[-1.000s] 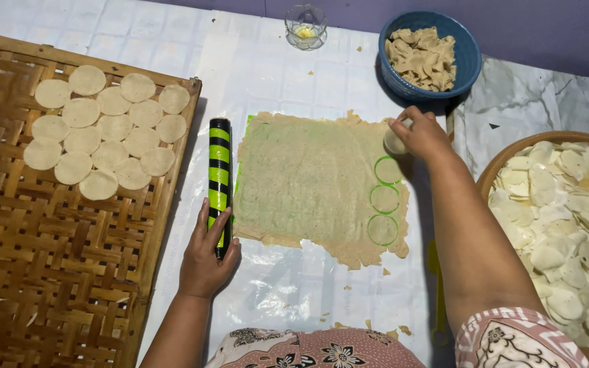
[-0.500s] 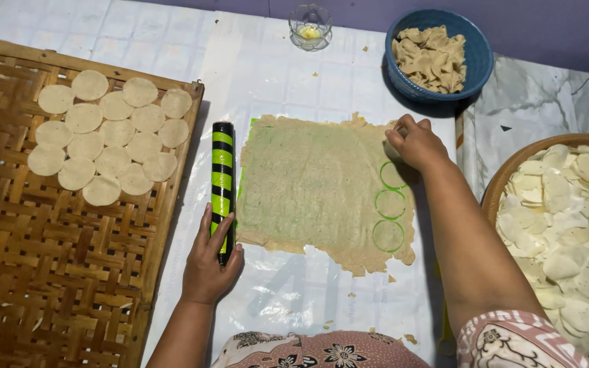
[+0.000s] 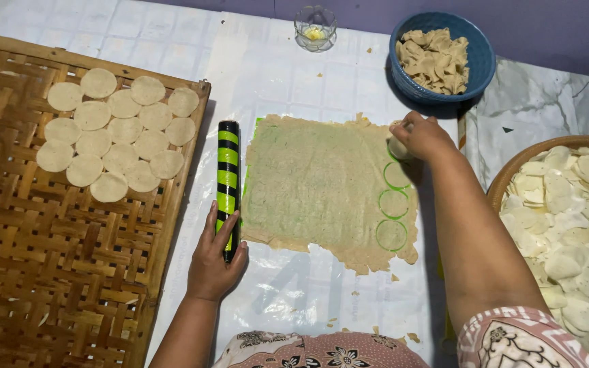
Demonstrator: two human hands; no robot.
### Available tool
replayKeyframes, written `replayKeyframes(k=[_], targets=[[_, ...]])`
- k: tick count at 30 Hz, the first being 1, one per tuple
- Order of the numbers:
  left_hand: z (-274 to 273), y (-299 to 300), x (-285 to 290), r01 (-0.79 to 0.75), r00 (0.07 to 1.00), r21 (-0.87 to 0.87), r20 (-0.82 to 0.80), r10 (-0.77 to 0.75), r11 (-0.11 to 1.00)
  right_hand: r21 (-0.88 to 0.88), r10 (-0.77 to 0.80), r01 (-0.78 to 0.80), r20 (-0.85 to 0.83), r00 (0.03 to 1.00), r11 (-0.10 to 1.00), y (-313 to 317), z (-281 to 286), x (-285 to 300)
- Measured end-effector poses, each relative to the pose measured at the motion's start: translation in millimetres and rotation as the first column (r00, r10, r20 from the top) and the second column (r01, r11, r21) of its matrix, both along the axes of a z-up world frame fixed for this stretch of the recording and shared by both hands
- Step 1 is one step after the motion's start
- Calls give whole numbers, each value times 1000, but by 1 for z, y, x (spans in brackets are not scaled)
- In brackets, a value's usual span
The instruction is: Rolling out dough on a mat, cutting circles with a small cutter, and arranging them on a woven drying tray.
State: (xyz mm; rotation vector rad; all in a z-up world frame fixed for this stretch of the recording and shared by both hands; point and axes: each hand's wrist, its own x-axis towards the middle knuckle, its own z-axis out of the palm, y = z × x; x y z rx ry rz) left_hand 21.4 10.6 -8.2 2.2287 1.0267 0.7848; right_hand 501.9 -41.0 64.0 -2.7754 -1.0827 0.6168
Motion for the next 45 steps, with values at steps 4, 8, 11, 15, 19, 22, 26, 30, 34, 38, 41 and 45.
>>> replayKeyframes(k=[4,8,11,15,19,22,26,30,34,38,41,45], targets=[[3,0,1,4,1000,2,14,-4,1000,115,9,-14,41,999,993,15,8,-10],[6,2,3,3,1000,12,20,-3,1000,183,84,-78,-26,996,980,32,3,-24],[5,1,2,0,1000,9,29,0,1000,154,96,-88,-42,995,984,36,-10,-28],[5,1,2,-3,999,24,36,2,1000,106,92,-85,-66,994,991,36,-20,-34],[8,1,3,2,999,21,32,-2,1000,85,68,-65,-33,997,994,42,-33,-28],[7,2,4,5,999,26,31,-5,1000,101,77,-75,-21,997,992,43,-28,-31],[9,1,4,9,1000,28,25,-10,1000,104,115,-110,-49,992,988,40,-27,-30],[7,1,3,3,999,23,35,-4,1000,98,158,-152,-52,986,983,37,-21,-34],[5,-2,2,7,1000,17,28,-7,1000,108,136,-131,-41,990,985,32,-35,-25],[6,0,1,6,998,28,61,-7,1000,184,132,-116,-78,988,976,24,-29,-18],[6,2,3,6,998,36,65,-8,999,214,122,-100,-91,988,972,7,-11,-28],[5,1,3,1,998,50,55,-4,999,236,133,-102,-120,984,966,-8,-13,-37]])
